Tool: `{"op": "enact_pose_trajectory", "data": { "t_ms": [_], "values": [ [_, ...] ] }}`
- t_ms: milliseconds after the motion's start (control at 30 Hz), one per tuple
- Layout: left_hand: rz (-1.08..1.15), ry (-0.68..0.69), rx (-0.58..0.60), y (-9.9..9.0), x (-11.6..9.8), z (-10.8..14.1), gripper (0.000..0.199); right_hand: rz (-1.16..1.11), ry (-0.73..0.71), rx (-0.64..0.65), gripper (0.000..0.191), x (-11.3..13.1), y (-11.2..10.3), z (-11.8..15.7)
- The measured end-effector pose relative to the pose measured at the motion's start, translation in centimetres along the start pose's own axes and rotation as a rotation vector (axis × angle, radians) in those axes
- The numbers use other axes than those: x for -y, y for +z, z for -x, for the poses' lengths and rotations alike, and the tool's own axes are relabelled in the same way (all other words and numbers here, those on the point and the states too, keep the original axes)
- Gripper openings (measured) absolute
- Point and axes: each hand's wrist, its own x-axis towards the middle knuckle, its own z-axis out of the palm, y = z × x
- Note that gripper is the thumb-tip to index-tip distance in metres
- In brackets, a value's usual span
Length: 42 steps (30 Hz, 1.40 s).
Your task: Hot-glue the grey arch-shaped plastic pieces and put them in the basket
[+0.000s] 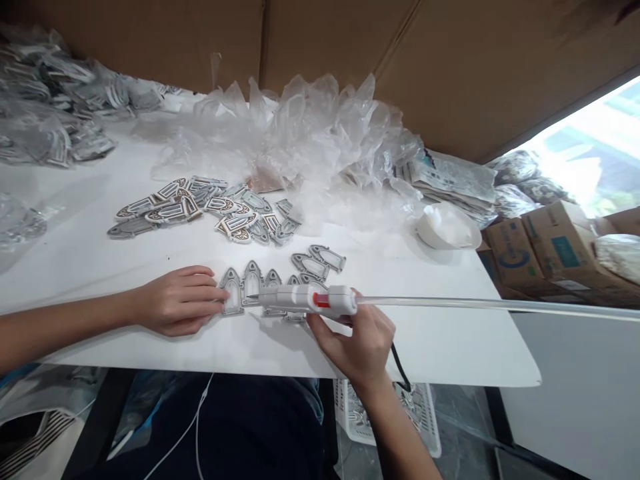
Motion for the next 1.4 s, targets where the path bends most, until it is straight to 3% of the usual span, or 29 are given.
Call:
{"op": "enact_pose_trajectory", "data": {
  "t_ms": [233,533,733,867,967,1033,1133,1200,1267,1400],
  "values": [
    [-0.020,0.005,-0.009,-0.1,-0.1,-0.1,0.021,-0.010,-0.033,0.054,0.031,0.9,0.6,1.4],
    [-0.020,0.003,-0.017,0.0,0.0,0.0,0.020,-0.036,-0.032,0.078,0.027,1.4,1.1,1.2],
    [-0.015,-0.001,-0.025,0.0,0.0,0.0,0.019,0.039,-0.081,0.022,0.028,1.9,1.3,1.3],
    [-0.017,-0.003,-0.017,-0.1,0.1,0.0,0.017,0.022,-0.019,0.039,0.025,2.5,1.5,1.2],
    [-0.022,-0.003,-0.019,-0.1,0.0,-0.1,0.017,0.031,0.145,-0.041,0.028,2.6,1.6,0.9],
    [-0.023,-0.002,-0.018,-0.1,0.0,0.0,0.018,0.029,0.354,-0.132,0.033,2.3,1.5,0.4],
    [-0.016,-0.005,-0.017,0.0,0.0,0.0,0.018,-0.148,0.656,-0.343,0.037,1.3,1.2,-0.8],
    [-0.013,-0.009,-0.016,0.0,-0.1,0.0,0.018,-0.298,0.695,-0.515,0.037,0.5,1.0,-1.5],
    [-0.024,-0.011,-0.018,0.0,-0.1,0.1,0.017,-0.357,0.636,-0.630,0.039,-0.3,0.8,-2.0],
    [-0.067,-0.018,-0.027,-0.1,-0.1,0.0,0.011,-0.348,0.640,-0.654,0.041,-1.5,0.3,-1.7]
  ]
}}
